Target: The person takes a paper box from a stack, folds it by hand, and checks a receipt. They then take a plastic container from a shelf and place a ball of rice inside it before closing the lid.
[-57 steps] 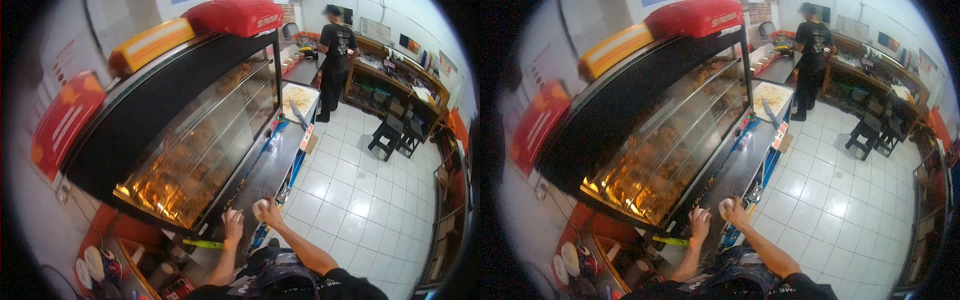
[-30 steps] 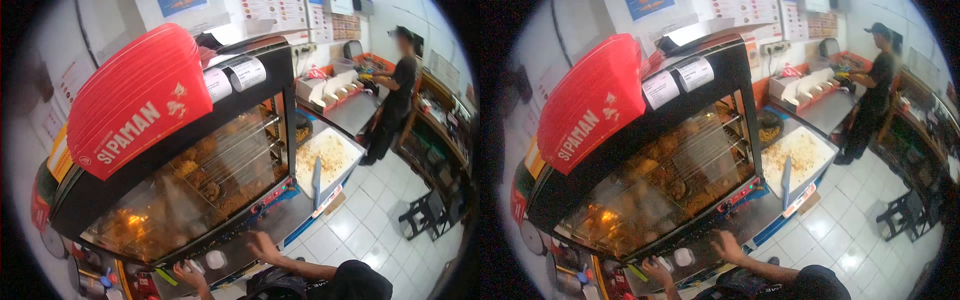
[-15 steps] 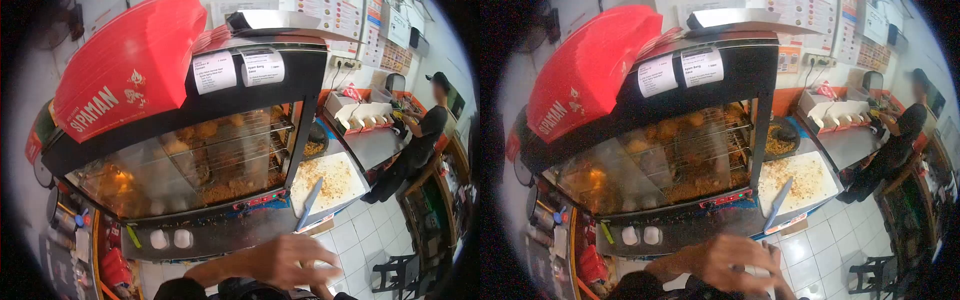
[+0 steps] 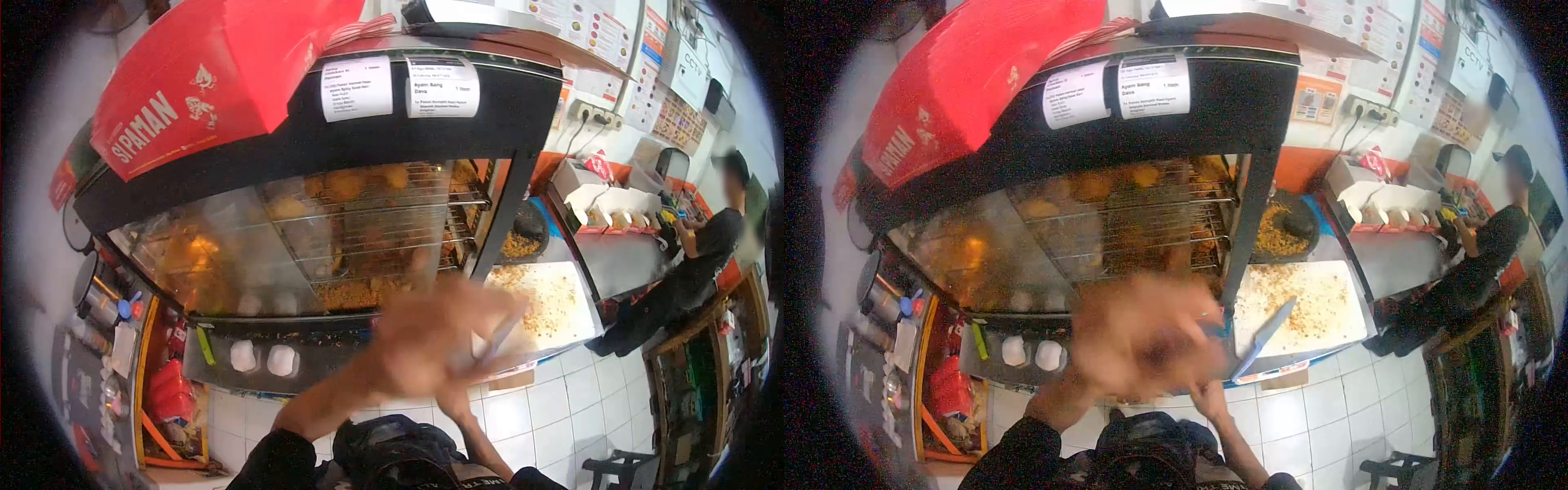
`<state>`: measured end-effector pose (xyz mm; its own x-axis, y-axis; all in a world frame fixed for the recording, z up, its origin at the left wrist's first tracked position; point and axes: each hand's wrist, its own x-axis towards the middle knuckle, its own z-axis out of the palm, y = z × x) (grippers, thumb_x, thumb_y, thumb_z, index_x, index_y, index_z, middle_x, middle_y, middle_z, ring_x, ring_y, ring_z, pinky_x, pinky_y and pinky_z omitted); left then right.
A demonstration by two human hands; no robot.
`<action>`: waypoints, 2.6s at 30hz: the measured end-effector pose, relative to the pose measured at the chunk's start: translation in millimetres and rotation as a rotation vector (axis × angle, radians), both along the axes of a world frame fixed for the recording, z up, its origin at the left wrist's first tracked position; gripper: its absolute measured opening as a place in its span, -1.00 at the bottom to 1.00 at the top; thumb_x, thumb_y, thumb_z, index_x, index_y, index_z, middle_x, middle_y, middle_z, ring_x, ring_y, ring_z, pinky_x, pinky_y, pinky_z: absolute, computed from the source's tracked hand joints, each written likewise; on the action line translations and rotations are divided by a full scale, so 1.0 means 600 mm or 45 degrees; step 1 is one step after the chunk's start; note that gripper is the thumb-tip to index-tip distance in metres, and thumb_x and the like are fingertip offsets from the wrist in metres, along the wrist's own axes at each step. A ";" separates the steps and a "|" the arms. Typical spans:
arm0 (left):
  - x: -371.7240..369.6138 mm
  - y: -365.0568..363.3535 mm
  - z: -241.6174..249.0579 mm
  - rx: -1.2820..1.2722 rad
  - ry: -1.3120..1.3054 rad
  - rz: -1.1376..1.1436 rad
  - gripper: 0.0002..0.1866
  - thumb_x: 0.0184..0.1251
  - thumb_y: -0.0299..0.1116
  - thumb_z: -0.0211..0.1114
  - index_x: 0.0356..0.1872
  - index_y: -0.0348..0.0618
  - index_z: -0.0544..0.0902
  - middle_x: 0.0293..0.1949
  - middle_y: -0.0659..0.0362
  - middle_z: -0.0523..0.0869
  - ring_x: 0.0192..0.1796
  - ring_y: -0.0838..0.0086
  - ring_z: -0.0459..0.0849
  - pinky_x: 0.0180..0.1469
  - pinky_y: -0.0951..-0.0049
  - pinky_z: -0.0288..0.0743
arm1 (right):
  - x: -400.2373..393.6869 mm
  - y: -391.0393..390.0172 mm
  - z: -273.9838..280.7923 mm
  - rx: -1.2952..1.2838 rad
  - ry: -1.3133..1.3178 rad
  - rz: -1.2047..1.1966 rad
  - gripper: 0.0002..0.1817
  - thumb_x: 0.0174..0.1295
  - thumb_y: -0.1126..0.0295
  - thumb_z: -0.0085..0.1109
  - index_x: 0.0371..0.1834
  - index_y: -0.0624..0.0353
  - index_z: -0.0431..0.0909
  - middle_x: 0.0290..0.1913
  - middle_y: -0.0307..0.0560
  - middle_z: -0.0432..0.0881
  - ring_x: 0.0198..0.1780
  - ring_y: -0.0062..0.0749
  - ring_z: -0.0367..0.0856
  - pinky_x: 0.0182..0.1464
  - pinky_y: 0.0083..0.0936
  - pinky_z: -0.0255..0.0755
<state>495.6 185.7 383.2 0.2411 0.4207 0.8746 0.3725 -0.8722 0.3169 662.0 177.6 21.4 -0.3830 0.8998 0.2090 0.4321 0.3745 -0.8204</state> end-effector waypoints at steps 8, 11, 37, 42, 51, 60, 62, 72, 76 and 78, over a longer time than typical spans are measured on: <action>-0.080 0.087 0.039 -0.160 -0.849 0.465 -0.69 0.35 -0.39 0.43 0.02 -0.23 0.56 -0.59 0.39 0.56 -0.54 0.83 0.40 -0.49 0.74 0.18 | 0.028 0.052 0.056 -0.427 0.186 -0.098 -0.50 0.46 0.09 0.12 -0.39 0.37 0.69 -0.49 -0.03 0.71 -0.37 -0.49 0.63 -0.26 -0.46 0.48; -0.101 0.093 0.042 -0.119 -1.007 0.527 -0.71 0.32 -0.41 0.45 -0.05 -0.25 0.56 -0.51 0.36 0.59 -0.49 0.80 0.45 -0.44 0.74 0.26 | 0.042 0.052 0.028 -0.397 0.190 -0.171 -0.47 0.45 0.06 0.14 -0.49 0.35 0.64 -0.58 -0.13 0.60 -0.46 -0.56 0.48 -0.35 -0.46 0.37; -0.161 0.107 0.061 -0.223 -0.831 0.463 -0.56 0.23 -0.52 0.49 0.09 -0.36 0.53 -0.43 0.26 0.69 -0.30 0.69 0.65 -0.23 0.75 0.44 | 0.022 0.027 0.061 -0.392 0.169 -0.150 -0.41 0.43 0.03 0.14 -0.59 0.37 0.49 -0.63 -0.13 0.42 -0.47 -0.57 0.34 -0.35 -0.45 0.32; -0.161 0.107 0.062 -0.252 -0.841 0.471 -0.56 0.22 -0.52 0.49 0.08 -0.35 0.53 -0.43 0.27 0.69 -0.31 0.69 0.65 -0.23 0.75 0.45 | 0.022 0.024 0.059 -0.399 0.165 -0.135 -0.41 0.44 0.03 0.14 -0.57 0.38 0.50 -0.63 -0.15 0.42 -0.47 -0.57 0.33 -0.36 -0.45 0.31; -0.163 0.105 0.062 -0.233 -0.835 0.445 -0.56 0.23 -0.50 0.49 0.09 -0.36 0.54 -0.45 0.31 0.66 -0.35 0.74 0.60 -0.26 0.77 0.42 | 0.025 0.024 0.054 -0.394 0.122 -0.117 -0.45 0.45 0.07 0.15 -0.62 0.26 0.42 -0.63 -0.26 0.28 -0.48 -0.61 0.24 -0.41 -0.46 0.20; -0.165 0.098 0.057 -0.188 -0.811 0.472 -0.59 0.27 -0.41 0.49 0.07 -0.35 0.59 -0.48 0.30 0.67 -0.46 0.80 0.53 -0.44 0.78 0.28 | 0.023 0.026 0.038 -0.337 0.034 -0.075 -0.44 0.45 0.02 0.12 -0.45 0.39 0.66 -0.49 0.06 0.70 -0.40 -0.49 0.59 -0.27 -0.43 0.45; -0.168 0.089 0.044 -0.209 -0.813 0.513 -0.61 0.29 -0.40 0.48 0.06 -0.32 0.60 -0.48 0.32 0.66 -0.46 0.81 0.51 -0.45 0.76 0.28 | 0.019 0.025 0.051 -0.351 0.078 -0.079 -0.45 0.45 0.03 0.12 -0.45 0.39 0.66 -0.51 0.05 0.68 -0.40 -0.47 0.59 -0.26 -0.44 0.46; -0.267 -0.017 -0.092 -0.223 -1.081 0.955 -0.77 0.46 -0.22 0.32 -0.36 -0.13 0.62 -0.56 0.38 0.57 -0.59 0.84 0.32 -0.57 0.73 0.08 | 0.004 0.054 0.081 -0.409 0.309 -0.023 -0.64 0.49 0.19 0.11 0.02 0.31 0.65 -0.27 -0.09 0.71 -0.22 -0.50 0.64 -0.09 -0.49 0.52; -0.286 -0.061 -0.056 -0.033 -1.122 1.067 -0.75 0.50 -0.18 0.26 -0.32 -0.11 0.65 -0.51 0.30 0.61 -0.60 0.78 0.38 -0.59 0.72 0.13 | -0.004 0.085 0.157 -0.346 0.283 -0.012 -0.69 0.47 0.25 0.13 -0.02 0.30 0.68 -0.26 0.01 0.76 -0.19 -0.42 0.70 -0.20 -0.44 0.53; -0.286 -0.076 -0.021 0.252 -1.037 1.271 -0.73 0.51 -0.21 0.25 -0.38 -0.15 0.58 -0.52 0.29 0.60 -0.61 0.79 0.35 -0.58 0.72 0.11 | -0.011 0.096 0.192 -0.310 0.297 -0.012 -0.68 0.47 0.25 0.13 -0.01 0.30 0.68 -0.26 0.00 0.76 -0.19 -0.43 0.69 -0.18 -0.46 0.53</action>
<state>324.2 139.9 370.4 -0.7244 -0.0426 0.6881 0.6461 -0.3900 0.6560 655.6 235.4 136.3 -0.3416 0.9374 0.0682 0.2248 0.1520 -0.9625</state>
